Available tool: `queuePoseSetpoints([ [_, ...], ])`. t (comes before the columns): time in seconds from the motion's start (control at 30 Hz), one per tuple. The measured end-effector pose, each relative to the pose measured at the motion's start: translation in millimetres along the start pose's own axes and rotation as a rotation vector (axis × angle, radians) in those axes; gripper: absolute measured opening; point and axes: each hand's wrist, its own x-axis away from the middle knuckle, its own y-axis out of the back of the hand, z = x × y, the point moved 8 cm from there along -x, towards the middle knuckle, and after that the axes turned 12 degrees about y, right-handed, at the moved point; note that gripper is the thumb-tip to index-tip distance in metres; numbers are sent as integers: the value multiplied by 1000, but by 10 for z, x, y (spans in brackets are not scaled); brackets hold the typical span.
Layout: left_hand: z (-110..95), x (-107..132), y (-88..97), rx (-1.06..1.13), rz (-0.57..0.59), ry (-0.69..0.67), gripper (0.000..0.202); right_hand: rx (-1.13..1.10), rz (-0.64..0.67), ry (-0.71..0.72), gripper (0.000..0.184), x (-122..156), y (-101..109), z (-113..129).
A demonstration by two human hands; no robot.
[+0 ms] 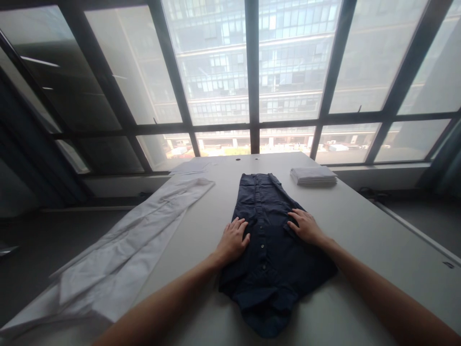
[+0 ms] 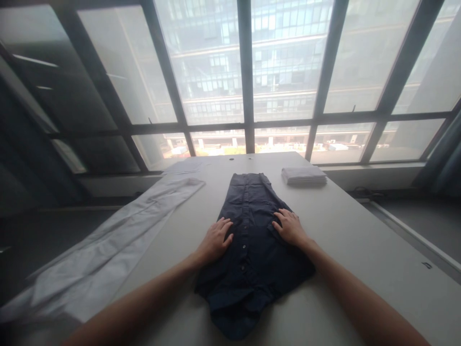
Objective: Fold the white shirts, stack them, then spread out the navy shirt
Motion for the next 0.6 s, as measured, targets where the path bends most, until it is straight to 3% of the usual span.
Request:
queuePoseSetpoints([
  [0.23, -126, 52, -18, -72, 99, -177, 51, 21, 12, -6, 61, 27, 2, 58],
  [0.6, -103, 19, -52, -53, 129, -146, 51, 22, 77, 25, 63, 18, -60, 46],
])
